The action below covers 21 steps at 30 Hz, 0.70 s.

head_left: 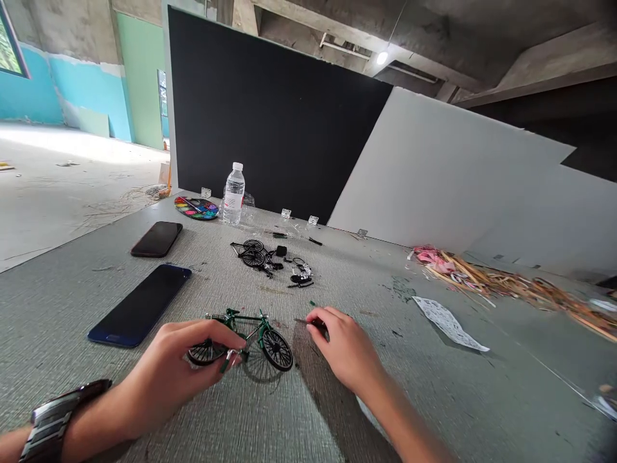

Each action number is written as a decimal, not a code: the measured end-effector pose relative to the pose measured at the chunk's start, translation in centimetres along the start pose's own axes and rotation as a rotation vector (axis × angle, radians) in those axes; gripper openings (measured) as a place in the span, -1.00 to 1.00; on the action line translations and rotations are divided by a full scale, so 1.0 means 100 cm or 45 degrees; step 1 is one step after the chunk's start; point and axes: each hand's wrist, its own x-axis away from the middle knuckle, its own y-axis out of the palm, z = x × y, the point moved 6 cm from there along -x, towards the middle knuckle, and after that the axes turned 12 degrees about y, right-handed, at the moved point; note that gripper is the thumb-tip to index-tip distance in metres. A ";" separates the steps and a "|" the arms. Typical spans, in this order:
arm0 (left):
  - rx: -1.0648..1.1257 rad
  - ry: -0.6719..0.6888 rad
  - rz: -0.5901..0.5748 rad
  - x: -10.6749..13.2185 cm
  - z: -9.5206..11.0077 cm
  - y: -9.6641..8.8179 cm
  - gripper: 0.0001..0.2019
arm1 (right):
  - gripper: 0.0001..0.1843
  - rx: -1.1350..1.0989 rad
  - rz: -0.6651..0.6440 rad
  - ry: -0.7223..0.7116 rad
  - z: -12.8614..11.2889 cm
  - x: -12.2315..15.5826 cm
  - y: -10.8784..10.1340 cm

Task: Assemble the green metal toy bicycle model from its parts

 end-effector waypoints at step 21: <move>-0.033 -0.025 -0.042 0.000 0.001 0.006 -0.88 | -0.43 0.096 0.004 -0.172 0.021 -0.010 0.006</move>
